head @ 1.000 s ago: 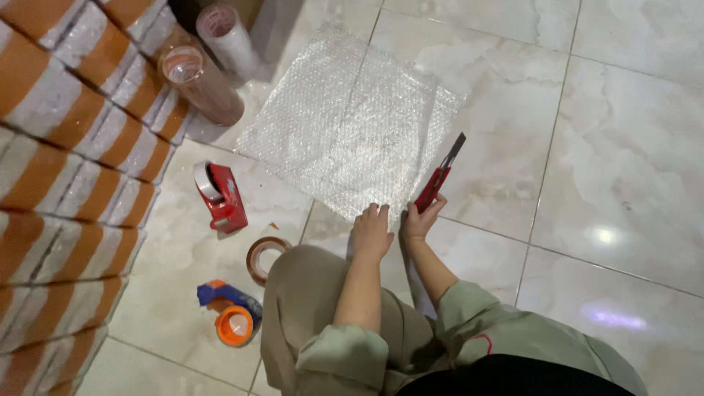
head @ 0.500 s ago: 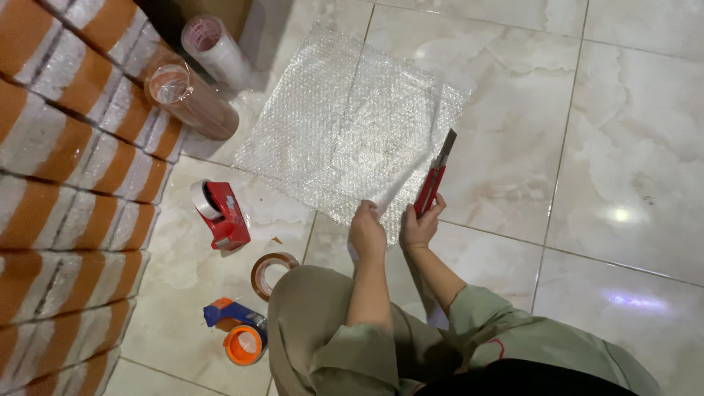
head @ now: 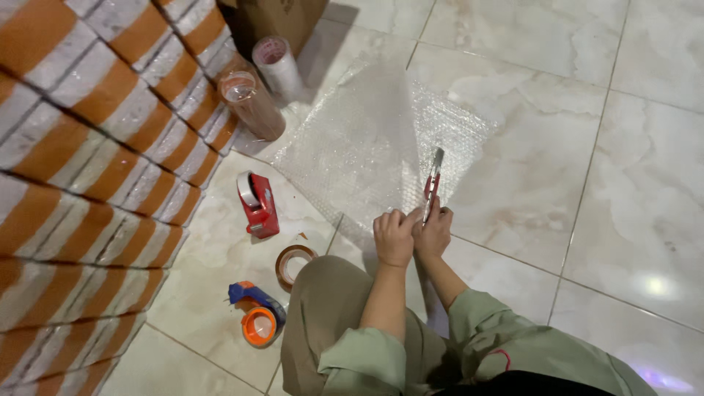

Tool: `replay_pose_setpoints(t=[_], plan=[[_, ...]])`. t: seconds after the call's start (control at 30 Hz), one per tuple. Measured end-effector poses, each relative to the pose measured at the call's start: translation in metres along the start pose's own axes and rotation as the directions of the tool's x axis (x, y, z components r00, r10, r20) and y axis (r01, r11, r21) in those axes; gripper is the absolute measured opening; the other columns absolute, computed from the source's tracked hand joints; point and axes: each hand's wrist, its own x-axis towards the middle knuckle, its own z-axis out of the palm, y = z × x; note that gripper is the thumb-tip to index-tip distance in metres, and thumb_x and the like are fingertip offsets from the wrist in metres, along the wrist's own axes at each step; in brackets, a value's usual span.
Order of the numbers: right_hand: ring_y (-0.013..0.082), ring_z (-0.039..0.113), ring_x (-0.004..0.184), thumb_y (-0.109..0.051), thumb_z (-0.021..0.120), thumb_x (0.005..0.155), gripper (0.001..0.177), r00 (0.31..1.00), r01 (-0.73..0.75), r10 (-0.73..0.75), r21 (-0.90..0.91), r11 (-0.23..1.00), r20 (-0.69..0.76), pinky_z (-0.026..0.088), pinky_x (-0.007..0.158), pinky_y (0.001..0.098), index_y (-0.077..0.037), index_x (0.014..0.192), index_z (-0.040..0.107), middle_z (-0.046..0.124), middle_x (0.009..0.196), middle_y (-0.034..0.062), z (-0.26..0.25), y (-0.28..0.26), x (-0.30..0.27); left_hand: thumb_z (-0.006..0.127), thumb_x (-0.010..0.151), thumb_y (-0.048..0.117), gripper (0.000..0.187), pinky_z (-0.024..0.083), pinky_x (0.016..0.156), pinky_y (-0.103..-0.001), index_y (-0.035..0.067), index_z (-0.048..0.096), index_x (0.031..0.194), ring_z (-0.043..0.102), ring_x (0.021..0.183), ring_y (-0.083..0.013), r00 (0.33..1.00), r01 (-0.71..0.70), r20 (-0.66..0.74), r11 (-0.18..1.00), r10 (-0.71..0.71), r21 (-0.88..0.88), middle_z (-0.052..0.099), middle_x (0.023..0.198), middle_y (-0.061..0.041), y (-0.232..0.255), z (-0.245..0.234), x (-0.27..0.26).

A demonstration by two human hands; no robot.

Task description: The person sits on the floor and wraps a small rectangular box in bubble wrap. They then use a handheld tape dispenser to apply brown packing tape to seal the bubble wrap around the box. Finally, the person places the wrapped box onto a stack of similar packages.

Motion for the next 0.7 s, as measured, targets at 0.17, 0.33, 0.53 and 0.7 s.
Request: replay_pose_setpoints(t=[0.17,0.33,0.53,0.7], plan=[[0.0299,0.051,0.099,-0.024,0.040,0.084,0.050,0.998,-0.060,0.064,0.579,0.813,0.014,0.048,0.074,0.0382,-0.015,0.132,0.049,0.043,0.117,0.0122,0.028,0.039,0.009,0.059,0.083,0.028,0.009,0.042,0.078,-0.037,0.024,0.066,0.079,0.051,0.073,-0.0169,0.992,0.019,0.128,0.998,-0.012,-0.053,0.045,0.071,0.004,0.012,-0.026,0.001],[0.0270,0.046,0.106,-0.016,0.042,0.086,0.057,0.966,-0.223,-0.013,0.858,0.463,0.258,0.052,0.067,0.0298,-0.020,0.141,0.027,0.021,0.137,0.0128,0.012,0.003,0.007,0.057,0.076,0.015,0.015,0.023,0.101,-0.046,0.027,0.067,0.079,0.046,0.104,-0.0139,0.927,0.295,0.258,0.954,-0.272,-0.054,0.057,0.088,0.009,0.029,-0.038,-0.008],[0.0305,0.061,0.068,0.021,0.042,0.072,0.093,0.879,-0.315,-0.191,0.833,0.455,0.437,0.056,0.052,0.0302,-0.024,0.149,0.014,0.038,0.115,0.0281,-0.136,-0.107,-0.018,0.052,0.085,0.023,0.031,0.004,0.114,-0.048,0.015,0.058,0.115,-0.001,0.141,-0.0392,0.439,0.691,0.116,0.253,-0.891,-0.677,0.003,0.146,-0.023,0.042,-0.114,0.028],[0.0232,0.064,0.054,0.018,0.042,0.065,0.077,0.758,-0.098,-0.446,0.759,0.644,0.476,0.051,0.037,0.0278,-0.017,0.133,0.053,0.049,0.130,0.0146,-0.231,-0.130,-0.056,0.069,0.086,0.016,0.076,0.036,0.104,-0.042,0.037,0.029,0.147,0.048,0.120,-0.0295,0.154,0.245,0.614,-0.572,-0.774,-0.783,0.047,0.126,-0.017,-0.003,-0.117,0.031]])
